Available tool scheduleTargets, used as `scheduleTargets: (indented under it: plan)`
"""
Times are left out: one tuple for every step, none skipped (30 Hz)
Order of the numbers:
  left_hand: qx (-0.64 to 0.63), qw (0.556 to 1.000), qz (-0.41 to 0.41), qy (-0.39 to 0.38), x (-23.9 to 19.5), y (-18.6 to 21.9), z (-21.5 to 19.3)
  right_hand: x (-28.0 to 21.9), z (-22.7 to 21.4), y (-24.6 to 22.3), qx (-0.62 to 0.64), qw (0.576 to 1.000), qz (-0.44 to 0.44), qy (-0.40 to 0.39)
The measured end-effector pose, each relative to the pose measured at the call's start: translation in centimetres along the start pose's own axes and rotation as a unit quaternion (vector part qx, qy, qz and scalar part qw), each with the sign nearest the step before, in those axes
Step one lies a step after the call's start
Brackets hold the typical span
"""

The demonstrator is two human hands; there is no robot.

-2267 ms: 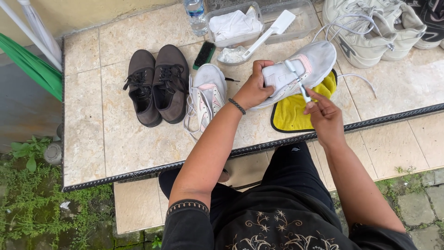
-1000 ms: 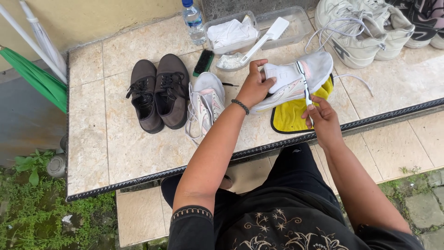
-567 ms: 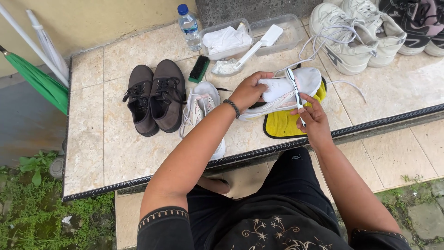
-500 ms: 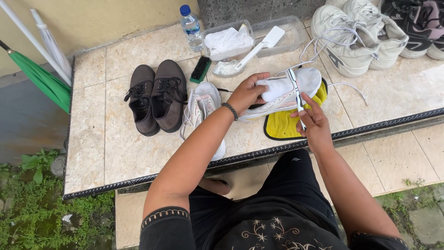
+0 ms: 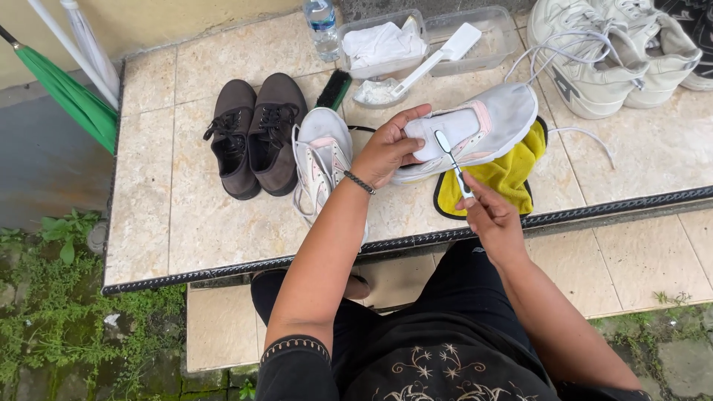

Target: Cleaning a white sneaker by scrubbing the midsole and upper with a toothbrush and cleaning solution.

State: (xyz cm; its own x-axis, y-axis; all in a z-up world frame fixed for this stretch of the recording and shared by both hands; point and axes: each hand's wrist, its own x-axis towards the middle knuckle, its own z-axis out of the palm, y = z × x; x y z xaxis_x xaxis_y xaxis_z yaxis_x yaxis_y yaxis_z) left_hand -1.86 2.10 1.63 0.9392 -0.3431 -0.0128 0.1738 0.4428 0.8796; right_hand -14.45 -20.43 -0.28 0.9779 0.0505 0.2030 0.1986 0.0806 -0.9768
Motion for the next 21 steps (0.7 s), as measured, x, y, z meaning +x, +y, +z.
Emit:
scheduleTargets:
  plan:
    - [-0.003,1.000,-0.002,0.002,-0.2,0.3,0.1,0.6,-0.7,-0.3,-0.001,1.000,0.004,-0.001]
    - [-0.007,1.000,0.009,-0.005,-0.4,0.7,0.1,1.1,-1.4,-0.6,-0.016,1.000,-0.006,0.018]
    - [-0.011,1.000,0.022,-0.010,-0.6,1.1,0.0,1.8,-2.0,-0.8,-0.030,0.999,-0.017,0.034]
    - [-0.013,1.000,0.022,-0.007,-0.7,0.7,0.1,1.4,-1.8,-1.1,-0.031,0.999,-0.014,0.032]
    - [-0.016,0.999,0.027,-0.016,-0.5,0.5,0.2,1.3,-1.5,-1.5,-0.029,0.999,-0.007,0.030]
    - [-0.018,0.999,0.032,-0.026,-0.3,0.3,0.3,1.1,-1.3,-1.9,-0.026,0.999,0.000,0.028]
    - [-0.020,0.999,0.030,-0.025,-0.3,0.1,0.0,0.5,-0.6,-1.9,-0.027,0.999,0.003,0.029]
    - [-0.019,0.999,0.029,-0.028,-0.3,-0.2,-0.2,-0.1,0.0,-1.8,-0.015,1.000,0.005,0.009]
    - [-0.017,0.999,0.029,-0.034,0.1,-0.2,-0.3,-0.4,0.6,-1.9,-0.003,1.000,0.005,-0.009]
    - [-0.017,0.999,0.029,-0.037,0.1,0.1,-0.4,0.2,0.0,-2.2,-0.004,1.000,0.003,-0.007]
    - [-0.017,0.999,0.028,-0.037,-0.1,0.3,-0.4,0.5,-0.7,-2.5,-0.022,1.000,0.005,0.009]
    - [-0.016,0.999,0.027,-0.038,-0.3,0.5,-0.5,0.9,-1.3,-2.8,-0.041,0.999,0.006,0.026]
    - [-0.018,0.999,0.026,-0.037,-0.4,0.4,-0.4,0.7,-1.1,-2.7,-0.042,0.999,0.008,0.026]
    - [-0.017,0.999,0.027,-0.037,-0.5,0.3,-0.2,0.4,-1.0,-2.6,-0.039,0.999,0.010,0.037]
    - [-0.014,0.999,0.030,-0.038,-0.3,0.4,-0.1,0.4,-0.8,-2.6,-0.036,0.998,0.010,0.048]
    - [-0.014,0.999,0.030,-0.038,0.2,-0.1,-0.2,0.1,-0.2,-2.2,-0.037,0.998,0.010,0.049]
    - [-0.001,0.999,0.032,-0.037,0.5,-0.8,-0.3,-0.6,0.4,-1.8,-0.019,0.999,0.016,0.020]
    - [0.012,0.999,0.034,-0.037,0.8,-1.5,-0.4,-1.3,1.0,-1.4,0.000,1.000,0.022,-0.008]
    - [0.013,0.999,0.035,-0.039,0.7,-1.3,-0.2,-1.0,0.7,-1.6,0.000,1.000,0.019,-0.006]
    - [0.016,0.998,0.033,-0.043,0.7,-1.1,0.0,-0.7,0.3,-1.8,-0.003,1.000,0.021,0.006]
    - [0.017,0.998,0.030,-0.044,0.3,-1.1,0.2,-0.7,-0.1,-2.1,-0.008,0.999,0.026,0.017]
